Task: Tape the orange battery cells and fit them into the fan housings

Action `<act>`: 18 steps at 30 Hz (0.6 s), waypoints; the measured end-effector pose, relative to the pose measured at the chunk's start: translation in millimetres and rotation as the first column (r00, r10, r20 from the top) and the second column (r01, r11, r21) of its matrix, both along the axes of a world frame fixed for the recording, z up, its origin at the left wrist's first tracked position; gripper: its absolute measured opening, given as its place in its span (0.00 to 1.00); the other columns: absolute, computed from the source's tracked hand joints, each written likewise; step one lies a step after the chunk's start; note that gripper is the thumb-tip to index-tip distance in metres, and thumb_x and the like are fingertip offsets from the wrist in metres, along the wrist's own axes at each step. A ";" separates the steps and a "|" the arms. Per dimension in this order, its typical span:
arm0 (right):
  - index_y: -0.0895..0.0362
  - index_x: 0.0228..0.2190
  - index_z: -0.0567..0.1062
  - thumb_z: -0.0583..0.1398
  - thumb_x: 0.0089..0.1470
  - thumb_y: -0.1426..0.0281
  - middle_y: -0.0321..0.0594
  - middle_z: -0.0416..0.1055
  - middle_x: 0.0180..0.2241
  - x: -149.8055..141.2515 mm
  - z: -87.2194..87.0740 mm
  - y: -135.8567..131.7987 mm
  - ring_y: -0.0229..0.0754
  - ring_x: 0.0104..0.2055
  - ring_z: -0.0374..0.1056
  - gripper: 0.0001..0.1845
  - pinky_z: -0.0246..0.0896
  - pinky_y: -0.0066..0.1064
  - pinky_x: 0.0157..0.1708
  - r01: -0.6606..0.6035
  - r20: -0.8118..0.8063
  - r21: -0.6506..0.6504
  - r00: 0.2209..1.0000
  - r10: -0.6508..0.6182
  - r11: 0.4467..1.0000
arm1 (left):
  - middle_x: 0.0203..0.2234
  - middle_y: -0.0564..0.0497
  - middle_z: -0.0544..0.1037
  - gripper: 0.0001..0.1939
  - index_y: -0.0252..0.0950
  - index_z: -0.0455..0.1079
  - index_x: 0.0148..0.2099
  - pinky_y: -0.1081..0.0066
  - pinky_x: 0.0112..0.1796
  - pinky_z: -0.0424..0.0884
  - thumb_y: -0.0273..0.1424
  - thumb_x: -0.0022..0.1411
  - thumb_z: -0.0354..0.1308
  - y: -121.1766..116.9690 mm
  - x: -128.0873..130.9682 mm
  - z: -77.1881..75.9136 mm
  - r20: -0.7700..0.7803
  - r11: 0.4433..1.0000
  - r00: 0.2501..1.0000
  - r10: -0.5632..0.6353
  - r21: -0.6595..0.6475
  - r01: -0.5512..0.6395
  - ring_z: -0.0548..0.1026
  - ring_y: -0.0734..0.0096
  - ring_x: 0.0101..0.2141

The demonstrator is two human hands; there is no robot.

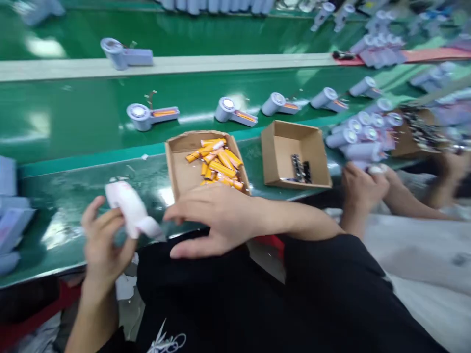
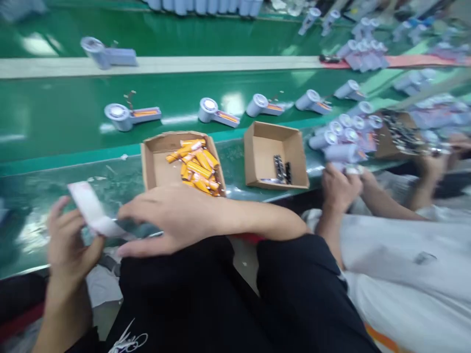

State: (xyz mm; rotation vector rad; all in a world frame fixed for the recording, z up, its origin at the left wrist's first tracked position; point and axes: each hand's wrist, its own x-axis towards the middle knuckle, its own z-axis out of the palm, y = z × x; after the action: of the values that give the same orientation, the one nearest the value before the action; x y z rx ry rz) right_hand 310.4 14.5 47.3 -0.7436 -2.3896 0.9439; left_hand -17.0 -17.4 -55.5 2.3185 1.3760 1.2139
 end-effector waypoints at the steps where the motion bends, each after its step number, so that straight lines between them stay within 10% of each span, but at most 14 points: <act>1: 0.52 0.47 0.82 0.68 0.66 0.48 0.40 0.84 0.38 -7.2 -7.0 2.1 0.43 0.38 0.80 0.21 0.69 0.31 0.38 0.021 -0.009 -0.023 1.000 -0.021 1.000 | 0.49 0.53 0.84 0.28 0.54 0.74 0.54 0.31 0.69 0.65 0.26 0.54 0.72 -0.9 8.1 -0.2 -0.042 0.996 0.999 -0.034 0.081 0.037 0.75 0.42 0.66; 5: 0.55 0.32 0.80 0.62 0.74 0.55 0.38 0.80 0.27 -24.8 -40.2 -0.7 0.39 0.29 0.75 0.22 0.61 0.29 0.32 -0.123 -0.074 -0.071 0.990 0.118 0.990 | 0.44 0.50 0.84 0.20 0.48 0.74 0.51 0.34 0.66 0.70 0.25 0.59 0.70 4.3 30.6 -1.1 -0.121 0.983 0.993 0.004 0.185 0.018 0.80 0.47 0.58; 12: 0.53 0.38 0.86 0.62 0.75 0.59 0.37 0.85 0.31 -9.9 -61.2 -11.8 0.39 0.31 0.78 0.17 0.61 0.30 0.30 -0.456 0.196 -0.146 0.856 0.478 0.878 | 0.45 0.46 0.80 0.13 0.43 0.77 0.48 0.53 0.47 0.83 0.36 0.63 0.74 11.3 23.5 -14.2 0.279 0.984 0.944 0.177 -0.033 -0.175 0.81 0.51 0.52; 15: 0.53 0.46 0.86 0.58 0.77 0.60 0.41 0.86 0.40 22.5 -48.4 15.1 0.42 0.41 0.80 0.17 0.70 0.32 0.43 -0.089 0.182 0.027 0.980 0.083 0.996 | 0.46 0.45 0.80 0.14 0.41 0.78 0.48 0.59 0.41 0.82 0.38 0.63 0.74 10.8 17.2 -21.5 0.291 0.973 0.929 0.229 -0.029 -0.230 0.80 0.52 0.51; 18: 0.56 0.47 0.87 0.60 0.73 0.60 0.50 0.83 0.47 49.3 -43.0 46.5 0.54 0.48 0.78 0.17 0.71 0.42 0.45 0.332 0.416 0.310 0.795 -0.441 0.891 | 0.47 0.44 0.80 0.16 0.42 0.77 0.50 0.56 0.43 0.82 0.41 0.64 0.72 10.5 15.0 -26.0 0.228 0.969 0.942 0.246 -0.076 -0.234 0.79 0.49 0.54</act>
State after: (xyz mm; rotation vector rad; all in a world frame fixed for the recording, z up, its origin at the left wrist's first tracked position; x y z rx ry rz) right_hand 359.7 61.0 4.3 -1.4485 -2.5261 0.3317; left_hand -2.0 -6.9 -81.5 1.9407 1.6135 1.4521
